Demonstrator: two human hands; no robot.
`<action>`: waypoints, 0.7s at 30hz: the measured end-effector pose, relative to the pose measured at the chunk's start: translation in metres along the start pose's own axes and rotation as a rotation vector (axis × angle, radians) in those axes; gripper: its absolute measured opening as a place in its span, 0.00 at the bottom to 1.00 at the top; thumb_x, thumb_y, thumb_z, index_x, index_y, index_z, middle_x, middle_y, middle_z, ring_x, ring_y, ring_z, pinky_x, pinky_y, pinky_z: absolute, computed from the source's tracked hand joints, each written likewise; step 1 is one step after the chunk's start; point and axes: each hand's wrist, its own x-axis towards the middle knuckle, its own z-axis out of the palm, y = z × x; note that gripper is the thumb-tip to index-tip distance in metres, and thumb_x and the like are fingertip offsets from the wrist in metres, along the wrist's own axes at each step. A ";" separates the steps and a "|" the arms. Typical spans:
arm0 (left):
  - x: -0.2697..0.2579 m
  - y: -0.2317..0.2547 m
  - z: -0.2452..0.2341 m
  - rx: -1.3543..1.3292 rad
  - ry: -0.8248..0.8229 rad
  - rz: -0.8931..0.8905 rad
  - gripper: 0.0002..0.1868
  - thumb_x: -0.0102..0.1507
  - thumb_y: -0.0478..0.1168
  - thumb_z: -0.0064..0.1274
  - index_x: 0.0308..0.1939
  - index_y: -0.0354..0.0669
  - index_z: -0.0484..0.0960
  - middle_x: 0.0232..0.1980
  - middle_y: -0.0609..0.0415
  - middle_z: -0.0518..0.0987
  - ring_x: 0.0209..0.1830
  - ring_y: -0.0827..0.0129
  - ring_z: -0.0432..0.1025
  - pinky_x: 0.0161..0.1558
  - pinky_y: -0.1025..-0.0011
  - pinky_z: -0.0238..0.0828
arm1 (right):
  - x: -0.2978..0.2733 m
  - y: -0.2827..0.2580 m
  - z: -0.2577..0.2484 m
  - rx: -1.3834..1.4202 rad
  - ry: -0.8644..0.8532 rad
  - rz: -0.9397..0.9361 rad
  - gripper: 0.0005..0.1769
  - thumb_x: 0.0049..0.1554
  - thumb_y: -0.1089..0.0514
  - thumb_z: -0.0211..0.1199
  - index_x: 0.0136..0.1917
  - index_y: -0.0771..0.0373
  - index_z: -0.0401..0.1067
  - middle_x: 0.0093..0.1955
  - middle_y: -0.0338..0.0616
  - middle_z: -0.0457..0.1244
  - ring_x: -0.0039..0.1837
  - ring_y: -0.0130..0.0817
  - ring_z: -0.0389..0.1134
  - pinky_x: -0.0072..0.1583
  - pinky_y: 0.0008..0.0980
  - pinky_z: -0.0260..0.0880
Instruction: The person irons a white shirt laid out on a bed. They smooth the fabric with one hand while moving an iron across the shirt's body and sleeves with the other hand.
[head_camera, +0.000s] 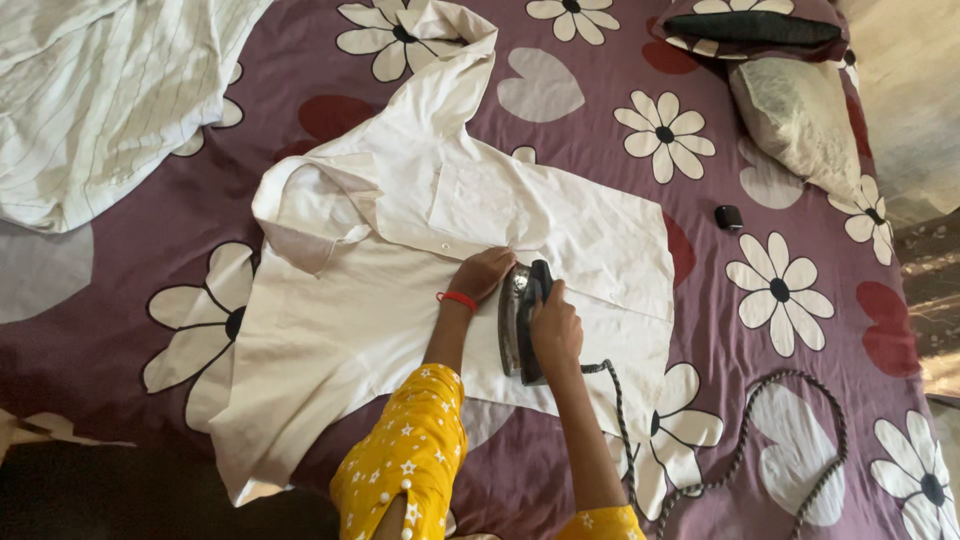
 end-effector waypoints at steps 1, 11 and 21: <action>0.000 0.001 -0.001 -0.009 -0.009 -0.016 0.05 0.67 0.38 0.52 0.43 0.40 0.80 0.49 0.50 0.82 0.50 0.60 0.78 0.50 0.65 0.78 | 0.000 0.005 0.000 -0.020 -0.001 0.013 0.18 0.65 0.50 0.54 0.62 0.63 0.58 0.45 0.69 0.69 0.49 0.70 0.71 0.48 0.61 0.72; 0.006 0.009 -0.014 0.004 0.007 -0.001 0.04 0.65 0.38 0.55 0.39 0.42 0.78 0.46 0.51 0.82 0.47 0.59 0.79 0.46 0.64 0.78 | -0.007 0.027 -0.003 0.000 0.038 0.064 0.18 0.64 0.53 0.56 0.61 0.65 0.57 0.44 0.69 0.69 0.50 0.69 0.72 0.48 0.60 0.73; 0.008 0.016 -0.024 -0.056 -0.003 -0.035 0.04 0.65 0.37 0.53 0.41 0.41 0.80 0.47 0.49 0.82 0.45 0.57 0.79 0.46 0.64 0.78 | -0.033 0.087 -0.028 -0.056 0.015 0.155 0.21 0.63 0.51 0.57 0.63 0.64 0.58 0.45 0.71 0.68 0.50 0.70 0.71 0.49 0.61 0.72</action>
